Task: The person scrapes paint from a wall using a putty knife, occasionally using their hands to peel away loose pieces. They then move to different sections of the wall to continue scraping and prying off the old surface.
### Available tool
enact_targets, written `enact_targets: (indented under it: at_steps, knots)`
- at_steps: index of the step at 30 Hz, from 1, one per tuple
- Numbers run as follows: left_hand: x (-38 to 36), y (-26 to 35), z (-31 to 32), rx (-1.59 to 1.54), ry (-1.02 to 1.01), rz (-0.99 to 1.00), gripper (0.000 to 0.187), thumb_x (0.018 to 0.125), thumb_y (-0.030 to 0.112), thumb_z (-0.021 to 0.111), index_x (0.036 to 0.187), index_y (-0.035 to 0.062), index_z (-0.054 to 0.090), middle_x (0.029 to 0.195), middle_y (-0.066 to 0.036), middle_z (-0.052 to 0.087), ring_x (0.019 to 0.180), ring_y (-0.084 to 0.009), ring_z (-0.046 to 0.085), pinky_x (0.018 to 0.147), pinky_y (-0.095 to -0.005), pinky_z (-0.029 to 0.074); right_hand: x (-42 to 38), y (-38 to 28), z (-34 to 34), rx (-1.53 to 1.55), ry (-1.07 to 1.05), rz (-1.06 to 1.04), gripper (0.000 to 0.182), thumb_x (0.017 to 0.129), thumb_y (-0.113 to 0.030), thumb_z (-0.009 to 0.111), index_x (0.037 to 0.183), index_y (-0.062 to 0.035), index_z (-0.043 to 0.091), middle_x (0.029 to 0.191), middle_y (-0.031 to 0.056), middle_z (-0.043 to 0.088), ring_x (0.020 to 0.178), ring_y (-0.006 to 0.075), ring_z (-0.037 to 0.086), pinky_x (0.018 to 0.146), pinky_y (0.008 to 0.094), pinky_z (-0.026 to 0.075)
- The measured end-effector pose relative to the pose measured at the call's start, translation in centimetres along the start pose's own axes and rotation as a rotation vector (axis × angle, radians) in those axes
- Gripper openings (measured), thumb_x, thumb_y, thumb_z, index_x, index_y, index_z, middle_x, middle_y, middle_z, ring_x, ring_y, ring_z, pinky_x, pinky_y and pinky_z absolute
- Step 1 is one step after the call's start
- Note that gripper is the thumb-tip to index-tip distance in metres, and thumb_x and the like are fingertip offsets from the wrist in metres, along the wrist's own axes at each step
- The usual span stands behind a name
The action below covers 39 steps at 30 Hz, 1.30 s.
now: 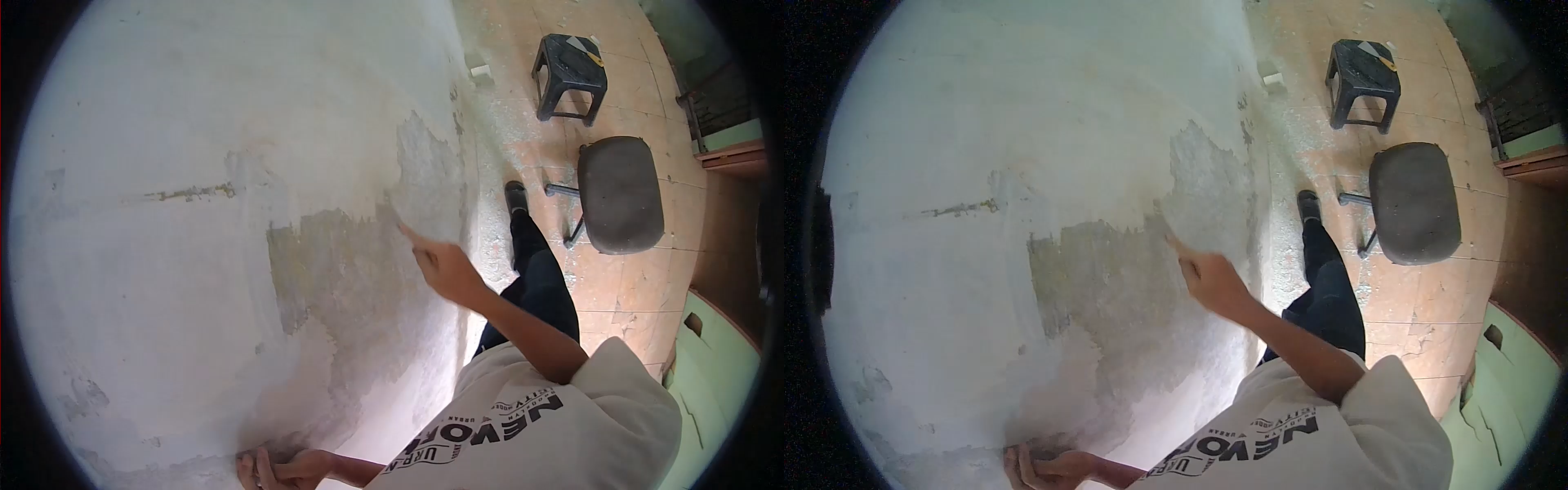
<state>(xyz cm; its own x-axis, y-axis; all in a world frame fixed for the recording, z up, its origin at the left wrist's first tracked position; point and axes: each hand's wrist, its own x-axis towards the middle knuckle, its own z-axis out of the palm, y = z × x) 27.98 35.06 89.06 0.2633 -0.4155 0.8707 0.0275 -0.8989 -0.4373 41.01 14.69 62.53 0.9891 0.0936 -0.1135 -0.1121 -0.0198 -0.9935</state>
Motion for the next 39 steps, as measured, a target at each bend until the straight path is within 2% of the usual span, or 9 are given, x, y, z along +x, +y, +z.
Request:
enact_targets:
  at_steps: [11, 23, 24, 27, 28, 32, 34, 37, 39]
  knots:
    - [0.3, 0.4, 0.4, -0.010, 0.036, -0.039, 0.041, 0.113, 0.026, 0.057, 0.085, -0.0002, 0.072, 0.090, -0.013, 0.069, 0.086, -0.0266, 0.064, 0.078, -0.0424, 0.053, -0.2, 0.1, 0.0, -0.060, -0.023, 0.003, 0.051, 0.106, -0.008, 0.054, 0.156, -0.0172, 0.057, 0.067, 0.0217, 0.053, 0.055, 0.0237, 0.048, 0.061, 0.0371, 0.046]
    - [-0.1, 0.6, -0.4, -0.023, 0.010, -0.023, 0.044, 0.114, 0.030, 0.056, 0.087, 0.0002, 0.073, 0.092, -0.012, 0.068, 0.085, -0.0257, 0.062, 0.077, -0.0417, 0.053, 0.5, 0.2, -1.7, -0.081, -0.034, 0.013, 0.051, 0.107, -0.009, 0.053, 0.157, -0.0169, 0.056, 0.068, 0.0209, 0.056, 0.056, 0.0237, 0.050, 0.062, 0.0384, 0.047]
    - [0.0, 0.6, -0.3, -0.027, 0.016, -0.003, 0.044, 0.114, 0.031, 0.055, 0.087, -0.0001, 0.073, 0.092, -0.012, 0.068, 0.085, -0.0255, 0.062, 0.076, -0.0411, 0.053, -0.2, -0.1, -1.3, -0.086, -0.038, 0.018, 0.052, 0.103, -0.011, 0.055, 0.155, -0.0192, 0.058, 0.078, 0.0268, 0.066, 0.064, 0.0377, 0.066, 0.066, 0.0472, 0.051]
    - [0.3, 0.6, 0.0, -0.089, 0.030, -0.003, 0.046, 0.114, 0.032, 0.055, 0.087, -0.0001, 0.072, 0.092, -0.012, 0.068, 0.085, -0.0251, 0.062, 0.075, -0.0399, 0.052, -0.9, 0.8, 0.1, -0.086, -0.040, 0.016, 0.055, 0.103, -0.010, 0.054, 0.157, -0.0199, 0.055, 0.077, 0.0264, 0.065, 0.065, 0.0383, 0.066, 0.067, 0.0478, 0.051]
    - [0.2, 0.6, 0.2, -0.090, 0.027, -0.005, 0.046, 0.114, 0.032, 0.055, 0.087, -0.0001, 0.072, 0.092, -0.012, 0.068, 0.085, -0.0251, 0.062, 0.075, -0.0399, 0.052, 0.2, 1.0, 0.4, -0.110, 0.013, -0.011, 0.053, 0.106, -0.009, 0.054, 0.158, -0.0178, 0.054, 0.071, 0.0250, 0.059, 0.057, 0.0290, 0.054, 0.064, 0.0415, 0.049]
    - [0.1, 0.6, -0.3, -0.047, 0.034, 0.009, 0.046, 0.114, 0.033, 0.055, 0.087, 0.0000, 0.072, 0.090, -0.011, 0.068, 0.084, -0.0248, 0.062, 0.075, -0.0397, 0.052, 2.8, 0.8, 0.5, -0.068, 0.111, -0.047, 0.053, 0.106, -0.009, 0.053, 0.159, -0.0163, 0.053, 0.071, 0.0257, 0.058, 0.058, 0.0313, 0.055, 0.065, 0.0415, 0.049]
    - [0.1, 0.3, -0.2, -0.061, 0.036, 0.012, 0.046, 0.114, 0.032, 0.055, 0.087, 0.0004, 0.072, 0.090, -0.011, 0.069, 0.084, -0.0247, 0.062, 0.075, -0.0400, 0.052, 0.7, -0.2, -2.1, -0.077, -0.078, 0.073, 0.052, 0.107, -0.010, 0.053, 0.159, -0.0140, 0.053, 0.071, 0.0259, 0.059, 0.057, 0.0310, 0.055, 0.064, 0.0412, 0.049]
    - [-0.4, 0.1, -0.1, -0.034, 0.030, 0.025, 0.045, 0.114, 0.032, 0.055, 0.086, 0.0013, 0.073, 0.089, -0.010, 0.071, 0.084, -0.0247, 0.063, 0.077, -0.0412, 0.051, 0.6, 1.6, 0.3, -0.119, 0.050, -0.089, 0.052, 0.107, -0.010, 0.052, 0.159, -0.0150, 0.053, 0.070, 0.0251, 0.059, 0.054, 0.0284, 0.053, 0.061, 0.0398, 0.048]
    - [-0.3, 0.6, -0.1, -0.021, 0.073, -0.018, 0.045, 0.113, 0.032, 0.056, 0.085, 0.0023, 0.074, 0.087, -0.009, 0.072, 0.083, -0.0249, 0.064, 0.078, -0.0419, 0.051, 2.8, 1.7, 0.6, -0.112, 0.073, -0.055, 0.052, 0.107, -0.010, 0.052, 0.158, -0.0170, 0.054, 0.070, 0.0249, 0.059, 0.054, 0.0277, 0.053, 0.061, 0.0399, 0.048]
